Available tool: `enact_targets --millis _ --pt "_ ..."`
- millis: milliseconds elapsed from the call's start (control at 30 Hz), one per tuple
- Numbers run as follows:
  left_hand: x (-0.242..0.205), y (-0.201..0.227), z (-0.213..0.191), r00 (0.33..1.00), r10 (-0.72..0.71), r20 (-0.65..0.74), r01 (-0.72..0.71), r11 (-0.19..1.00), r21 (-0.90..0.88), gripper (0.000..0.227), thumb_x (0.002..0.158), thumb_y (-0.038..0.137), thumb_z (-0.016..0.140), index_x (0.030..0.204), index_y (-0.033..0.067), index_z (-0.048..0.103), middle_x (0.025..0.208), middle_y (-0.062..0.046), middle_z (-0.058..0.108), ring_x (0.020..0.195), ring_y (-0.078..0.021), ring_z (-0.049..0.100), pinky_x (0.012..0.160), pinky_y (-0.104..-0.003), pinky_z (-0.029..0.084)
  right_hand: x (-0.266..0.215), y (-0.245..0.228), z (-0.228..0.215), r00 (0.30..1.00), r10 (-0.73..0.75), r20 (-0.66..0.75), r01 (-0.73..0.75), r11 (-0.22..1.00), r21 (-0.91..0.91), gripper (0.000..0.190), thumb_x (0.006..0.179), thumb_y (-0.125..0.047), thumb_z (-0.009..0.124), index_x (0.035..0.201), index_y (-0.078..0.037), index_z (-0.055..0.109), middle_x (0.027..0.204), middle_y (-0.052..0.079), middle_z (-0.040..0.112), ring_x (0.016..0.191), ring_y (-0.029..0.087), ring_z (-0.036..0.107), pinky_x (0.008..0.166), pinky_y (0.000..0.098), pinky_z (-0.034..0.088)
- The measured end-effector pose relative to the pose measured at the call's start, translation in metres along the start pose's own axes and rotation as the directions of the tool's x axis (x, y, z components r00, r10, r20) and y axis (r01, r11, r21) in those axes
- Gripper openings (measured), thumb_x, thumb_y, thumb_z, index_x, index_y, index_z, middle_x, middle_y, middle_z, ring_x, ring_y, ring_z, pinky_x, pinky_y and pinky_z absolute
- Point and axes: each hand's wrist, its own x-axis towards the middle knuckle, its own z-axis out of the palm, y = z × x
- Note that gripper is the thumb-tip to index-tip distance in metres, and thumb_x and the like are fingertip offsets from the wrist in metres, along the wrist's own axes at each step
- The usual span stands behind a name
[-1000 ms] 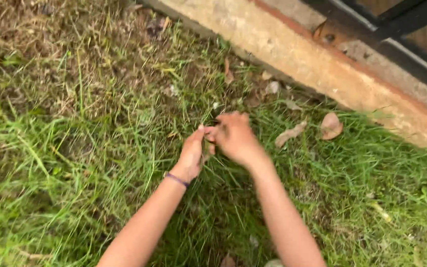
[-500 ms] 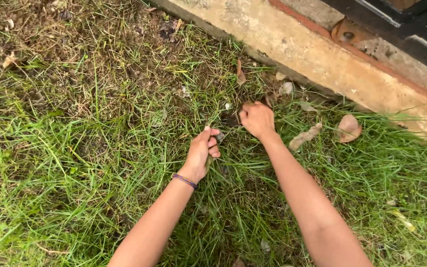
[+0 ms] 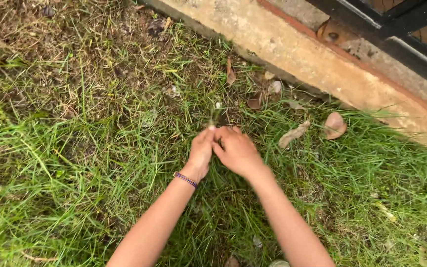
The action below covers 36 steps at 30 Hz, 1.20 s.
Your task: Manually pulling weeds and grass from the soil and placing them into a red trash bin.
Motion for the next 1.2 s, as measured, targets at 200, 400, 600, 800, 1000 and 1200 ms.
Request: enact_targets --millis 200,400,600,800,1000,1200 --pt "0.005 0.012 -0.028 0.996 -0.079 0.049 0.081 0.996 -0.042 0.04 0.111 0.036 0.041 0.11 0.0058 0.067 0.109 -0.014 0.064 0.104 -0.0226 0.068 0.088 -0.039 0.065 0.074 0.068 0.005 0.955 0.014 -0.295 -0.155 0.875 -0.459 0.02 0.102 -0.015 0.054 0.108 -0.007 0.072 0.097 0.01 0.068 0.1 0.023 0.062 0.089 0.0355 0.053" --pt "0.014 -0.001 -0.03 0.993 -0.061 0.101 0.073 0.99 -0.121 0.039 0.111 0.037 0.043 0.111 0.0042 0.065 0.116 -0.016 0.067 0.113 -0.0285 0.067 0.095 -0.044 0.061 0.107 0.122 0.037 0.991 0.027 -0.13 -0.098 0.812 -0.576 0.025 0.095 -0.024 0.055 0.087 -0.012 0.075 0.079 0.008 0.073 0.088 0.026 0.071 0.086 0.0395 0.057" --pt "0.022 -0.015 -0.039 0.993 -0.058 0.105 0.071 0.989 -0.13 0.041 0.111 0.036 0.043 0.116 0.0034 0.066 0.12 -0.02 0.069 0.115 -0.0304 0.068 0.096 -0.043 0.06 0.088 0.137 0.074 0.911 0.146 -0.385 -0.045 0.965 0.26 0.023 0.088 -0.019 0.06 0.067 -0.012 0.067 0.06 0.006 0.062 0.067 0.026 0.065 0.075 0.0412 0.051" --pt "-0.008 0.0 -0.016 0.993 -0.114 0.02 0.115 0.992 -0.055 0.037 0.105 0.038 0.054 0.12 0.009 0.07 0.113 -0.003 0.069 0.103 -0.016 0.066 0.098 -0.039 0.058 0.0 -0.015 0.025 0.932 0.22 -0.289 -0.164 0.965 0.206 0.024 0.095 -0.029 0.056 0.1 -0.014 0.076 0.096 0.019 0.073 0.094 0.041 0.07 0.083 0.0546 0.056" --pt "-0.028 0.021 -0.03 0.977 -0.203 0.062 0.206 0.977 -0.055 0.043 0.109 0.045 0.045 0.13 0.0132 0.064 0.127 -0.013 0.064 0.117 -0.0309 0.064 0.105 -0.056 0.049 -0.015 -0.063 -0.012 0.964 0.174 0.199 -0.205 0.968 0.145 0.053 0.097 -0.016 0.061 0.143 0.006 0.047 0.124 0.021 0.055 0.122 0.035 0.05 0.106 0.0458 0.046" --pt "-0.012 0.019 -0.04 0.985 -0.136 0.105 0.16 0.951 -0.266 0.031 0.111 0.037 0.045 0.103 0.0089 0.056 0.069 0.007 0.034 0.053 -0.0056 0.039 0.046 -0.017 0.04 0.074 0.066 0.0 0.951 0.091 -0.297 -0.19 0.926 -0.326 0.029 0.099 -0.013 0.057 0.12 0.002 0.068 0.103 0.018 0.069 0.107 0.031 0.064 0.089 0.0423 0.056"
